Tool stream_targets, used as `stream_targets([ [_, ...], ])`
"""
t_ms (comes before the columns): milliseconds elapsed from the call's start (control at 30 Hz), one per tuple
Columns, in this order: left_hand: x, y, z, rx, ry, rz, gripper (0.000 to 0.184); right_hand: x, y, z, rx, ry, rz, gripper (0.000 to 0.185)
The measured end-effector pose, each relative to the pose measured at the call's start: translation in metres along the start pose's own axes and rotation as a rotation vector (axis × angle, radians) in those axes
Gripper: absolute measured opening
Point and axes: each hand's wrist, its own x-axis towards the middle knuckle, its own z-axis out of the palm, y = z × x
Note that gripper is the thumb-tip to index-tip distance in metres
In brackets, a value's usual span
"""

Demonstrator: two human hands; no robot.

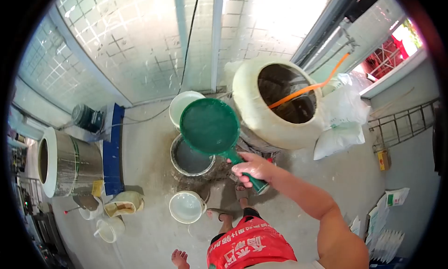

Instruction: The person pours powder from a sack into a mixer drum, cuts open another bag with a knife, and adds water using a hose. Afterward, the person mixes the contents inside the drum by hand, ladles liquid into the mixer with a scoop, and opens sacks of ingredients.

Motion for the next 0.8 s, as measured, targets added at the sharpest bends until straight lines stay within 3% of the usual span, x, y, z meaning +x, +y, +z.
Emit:
stream_targets([
  [233,-0.016,0.007,0.01,-0.037,0.014,0.025,0.031,-0.102,-0.081,-0.047,-0.082,0.248,-0.121,0.02],
  [400,-0.042,0.008,0.036,-0.04,0.039,0.021,0.022,-0.134,-0.112,-0.118,-0.409,0.592,-0.161,0.013],
  [533,-0.045,0.003,0.058,-0.049,0.055,0.004,0.014,-0.143,-0.125,-0.173,-0.541,0.712,-0.187,0.013],
  [633,-0.054,0.005,0.079,-0.047,0.056,-0.001,0.03,-0.148,-0.131,-0.197,-0.664,0.717,-0.205,0.012],
  [733,-0.058,0.004,0.097,-0.065,0.022,0.007,0.03,-0.153,-0.126,-0.212,-0.831,0.816,-0.232,0.016],
  [800,-0.066,0.007,0.111,-0.065,0.01,0.021,0.03,-0.151,-0.118,-0.231,-1.194,0.958,-0.45,0.023],
])
